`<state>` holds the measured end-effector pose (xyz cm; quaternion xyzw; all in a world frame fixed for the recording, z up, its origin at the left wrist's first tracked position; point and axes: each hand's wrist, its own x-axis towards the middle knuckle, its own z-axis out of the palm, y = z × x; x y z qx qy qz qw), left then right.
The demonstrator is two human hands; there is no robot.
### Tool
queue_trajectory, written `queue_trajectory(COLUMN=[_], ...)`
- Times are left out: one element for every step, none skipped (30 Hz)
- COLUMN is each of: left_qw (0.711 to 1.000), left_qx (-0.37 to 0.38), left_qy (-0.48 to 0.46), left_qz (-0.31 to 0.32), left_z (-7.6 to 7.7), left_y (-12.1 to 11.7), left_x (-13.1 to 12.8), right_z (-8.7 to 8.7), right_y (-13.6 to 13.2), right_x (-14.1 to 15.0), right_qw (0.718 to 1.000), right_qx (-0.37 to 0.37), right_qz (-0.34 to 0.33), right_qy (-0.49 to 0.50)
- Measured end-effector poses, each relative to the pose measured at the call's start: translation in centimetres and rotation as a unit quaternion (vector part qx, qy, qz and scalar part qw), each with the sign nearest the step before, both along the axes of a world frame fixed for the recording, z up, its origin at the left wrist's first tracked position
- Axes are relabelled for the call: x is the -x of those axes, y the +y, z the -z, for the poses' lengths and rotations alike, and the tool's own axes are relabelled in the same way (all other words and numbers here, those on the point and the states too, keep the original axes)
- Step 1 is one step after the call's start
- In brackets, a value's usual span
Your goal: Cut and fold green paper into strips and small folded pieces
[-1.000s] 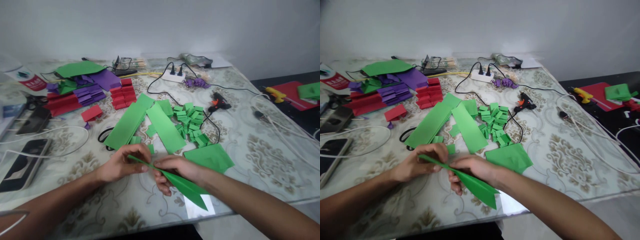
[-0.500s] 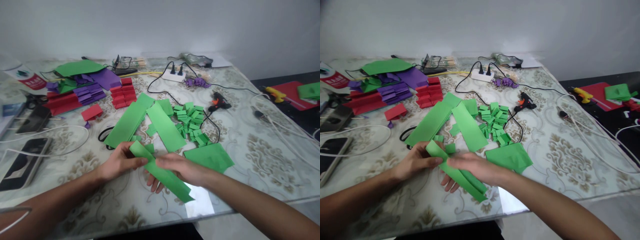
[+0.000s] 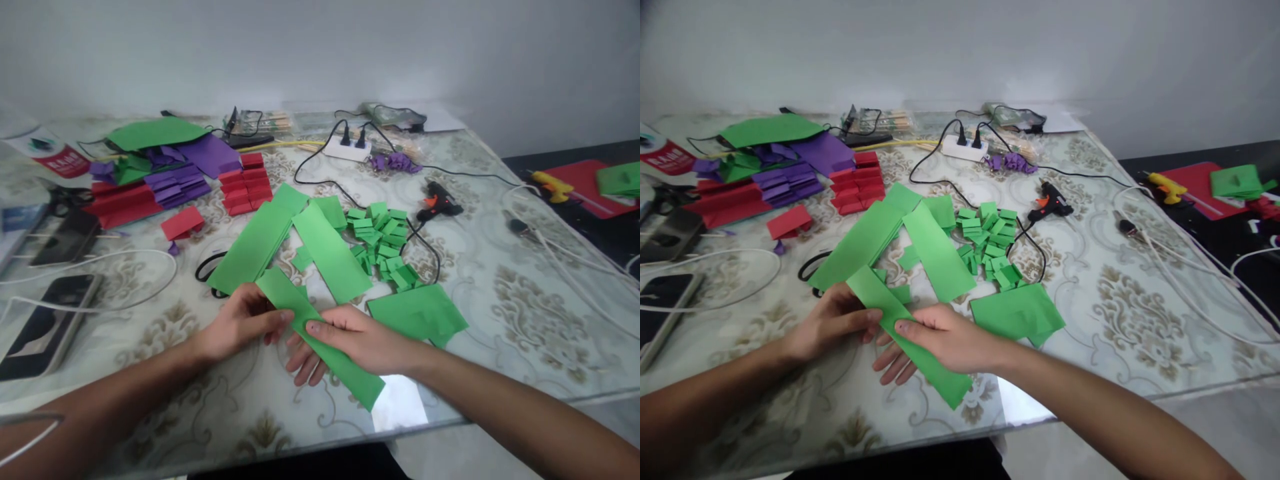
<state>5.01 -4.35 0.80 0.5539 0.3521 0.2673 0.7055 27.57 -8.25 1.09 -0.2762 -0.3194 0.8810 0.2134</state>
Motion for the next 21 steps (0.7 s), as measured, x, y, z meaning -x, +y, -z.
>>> queue_trajectory(left_qw=[1.000, 1.000, 0.999, 0.999, 0.999, 0.999, 0.999, 0.999, 0.999, 0.999, 0.999, 0.999, 0.999, 0.999, 0.999, 0.999, 0.999, 0.999, 0.999, 0.999, 1.000], left_qx=[-0.009, -0.016, -0.020, -0.023, -0.026, -0.027, -0.029, -0.029, -0.030, -0.029, -0.028, -0.027, -0.027, -0.027, -0.027, -0.028, -0.028, -0.027, -0.026, -0.023, -0.020], left_qy=[0.006, 0.008, 0.010, 0.011, 0.011, 0.013, 0.016, 0.019, 0.022, 0.024, 0.026, 0.027, 0.027, 0.028, 0.028, 0.029, 0.029, 0.027, 0.025, 0.022, 0.019], left_qz=[0.014, 0.022, 0.026, 0.026, 0.024, 0.023, 0.022, 0.022, 0.021, 0.020, 0.018, 0.015, 0.013, 0.013, 0.012, 0.013, 0.013, 0.013, 0.013, 0.013, 0.012], left_z=[-0.10, -0.18, -0.24, -0.28, -0.30, -0.30, -0.28, -0.26, -0.24, -0.21, -0.19, -0.17, -0.16, -0.13, -0.11, -0.09, -0.07, -0.07, -0.07, -0.09, -0.13], left_y=[-0.07, -0.13, -0.19, -0.25, -0.29, -0.33, -0.35, -0.36, -0.37, -0.38, -0.38, -0.37, -0.36, -0.35, -0.33, -0.32, -0.30, -0.28, -0.26, -0.25, -0.23], left_x=[-0.04, -0.08, -0.12, -0.14, -0.14, -0.12, -0.09, -0.06, -0.02, 0.00, 0.01, 0.01, -0.01, -0.03, -0.05, -0.07, -0.08, -0.09, -0.10, -0.12, -0.14], right_z=[0.00, -0.01, -0.01, -0.01, -0.01, 0.00, 0.01, 0.02, 0.02, 0.03, 0.03, 0.03, 0.04, 0.06, 0.09, 0.13, 0.18, 0.23, 0.26, 0.26, 0.22], right_y=[-0.01, -0.01, -0.02, -0.02, -0.03, -0.04, -0.05, -0.07, -0.09, -0.11, -0.14, -0.16, -0.18, -0.20, -0.22, -0.23, -0.24, -0.24, -0.24, -0.24, -0.24], right_x=[0.03, 0.05, 0.08, 0.09, 0.10, 0.09, 0.07, 0.04, 0.01, -0.02, -0.05, -0.07, -0.08, -0.07, -0.05, -0.03, -0.02, -0.01, -0.03, -0.06, -0.12], right_qw=[1.000, 1.000, 1.000, 1.000, 1.000, 1.000, 1.000, 1.000, 0.999, 0.999, 0.999, 0.999, 0.999, 0.999, 0.999, 0.998, 0.998, 0.998, 0.998, 0.998, 0.998], right_qx=[0.001, 0.003, 0.004, 0.004, 0.003, 0.004, 0.007, 0.011, 0.015, 0.020, 0.025, 0.028, 0.031, 0.033, 0.035, 0.036, 0.037, 0.037, 0.035, 0.033, 0.028], right_qz=[-0.001, -0.003, -0.005, -0.006, -0.008, -0.010, -0.011, -0.010, -0.010, -0.010, -0.009, -0.009, -0.011, -0.012, -0.013, -0.015, -0.018, -0.020, -0.022, -0.027, -0.033], right_qy=[0.004, 0.006, 0.009, 0.013, 0.018, 0.022, 0.025, 0.026, 0.026, 0.025, 0.025, 0.027, 0.030, 0.033, 0.038, 0.043, 0.046, 0.047, 0.046, 0.043, 0.037])
